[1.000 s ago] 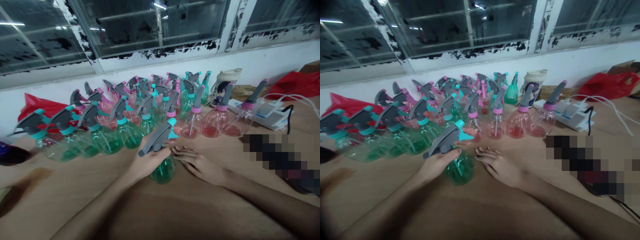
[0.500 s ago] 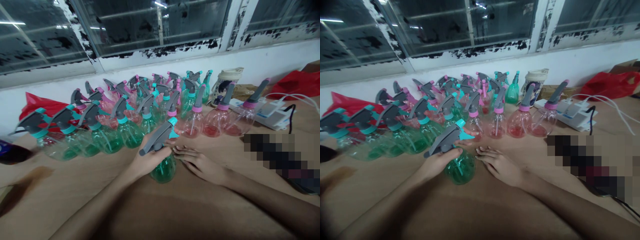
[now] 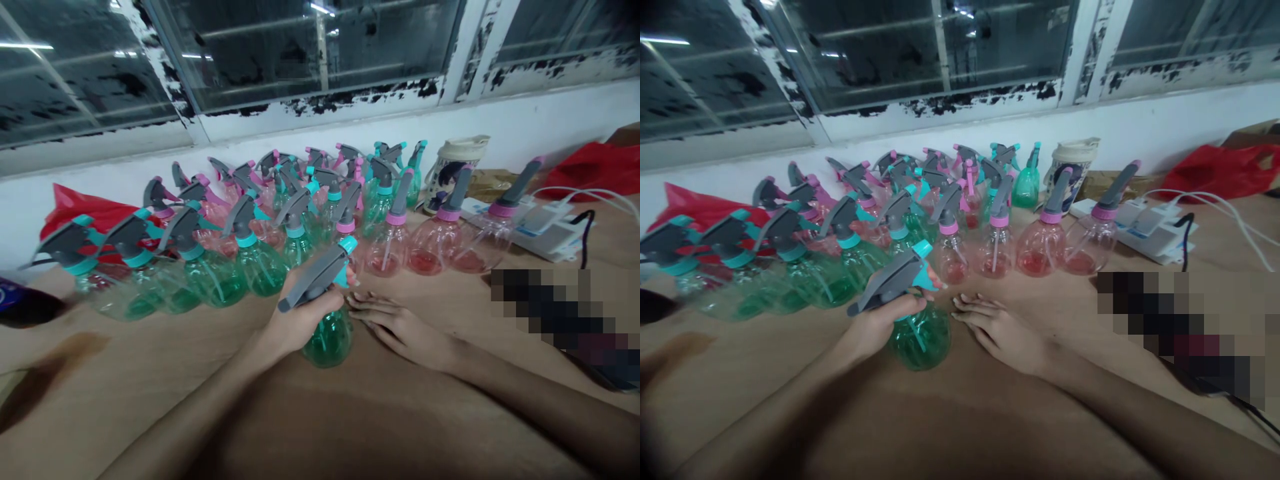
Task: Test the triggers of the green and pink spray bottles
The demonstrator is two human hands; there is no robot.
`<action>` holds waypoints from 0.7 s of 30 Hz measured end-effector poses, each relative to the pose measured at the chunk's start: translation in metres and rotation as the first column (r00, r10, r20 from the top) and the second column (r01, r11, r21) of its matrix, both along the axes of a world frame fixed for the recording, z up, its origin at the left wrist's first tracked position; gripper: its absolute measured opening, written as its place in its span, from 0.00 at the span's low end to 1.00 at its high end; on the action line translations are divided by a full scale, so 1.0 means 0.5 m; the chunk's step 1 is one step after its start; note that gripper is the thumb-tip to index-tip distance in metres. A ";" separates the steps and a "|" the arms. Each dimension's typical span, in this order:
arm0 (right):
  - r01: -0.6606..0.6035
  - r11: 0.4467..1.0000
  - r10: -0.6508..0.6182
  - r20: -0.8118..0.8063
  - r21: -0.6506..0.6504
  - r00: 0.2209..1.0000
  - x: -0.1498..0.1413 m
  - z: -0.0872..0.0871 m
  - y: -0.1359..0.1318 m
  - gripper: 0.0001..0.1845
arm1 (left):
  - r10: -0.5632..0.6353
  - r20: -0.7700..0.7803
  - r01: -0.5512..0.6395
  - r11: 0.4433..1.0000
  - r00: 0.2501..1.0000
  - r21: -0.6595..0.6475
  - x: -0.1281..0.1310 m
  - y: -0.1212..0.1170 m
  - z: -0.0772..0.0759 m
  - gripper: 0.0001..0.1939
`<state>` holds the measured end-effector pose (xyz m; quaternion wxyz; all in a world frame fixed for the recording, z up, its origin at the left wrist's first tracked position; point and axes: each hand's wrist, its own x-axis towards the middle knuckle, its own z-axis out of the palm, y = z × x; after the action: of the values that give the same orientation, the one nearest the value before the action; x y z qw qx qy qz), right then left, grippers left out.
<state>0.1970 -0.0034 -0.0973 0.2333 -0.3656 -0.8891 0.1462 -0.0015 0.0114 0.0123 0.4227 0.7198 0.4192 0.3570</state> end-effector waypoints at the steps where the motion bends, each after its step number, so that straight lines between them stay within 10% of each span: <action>1: 0.001 1.000 -0.001 0.004 0.000 1.000 0.000 0.000 0.000 0.22 | 0.006 0.031 -0.006 1.000 1.000 -0.010 0.001 -0.001 0.000 0.04; 21: -0.030 0.999 0.031 -0.084 0.022 0.996 0.000 0.001 0.000 0.24 | 0.087 -0.012 -0.087 0.996 0.996 -0.035 0.000 -0.009 -0.004 0.05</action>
<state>0.1972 -0.0032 -0.0969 0.2721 -0.3431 -0.8854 0.1558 -0.0014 0.0072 0.0102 0.4173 0.6950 0.4588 0.3637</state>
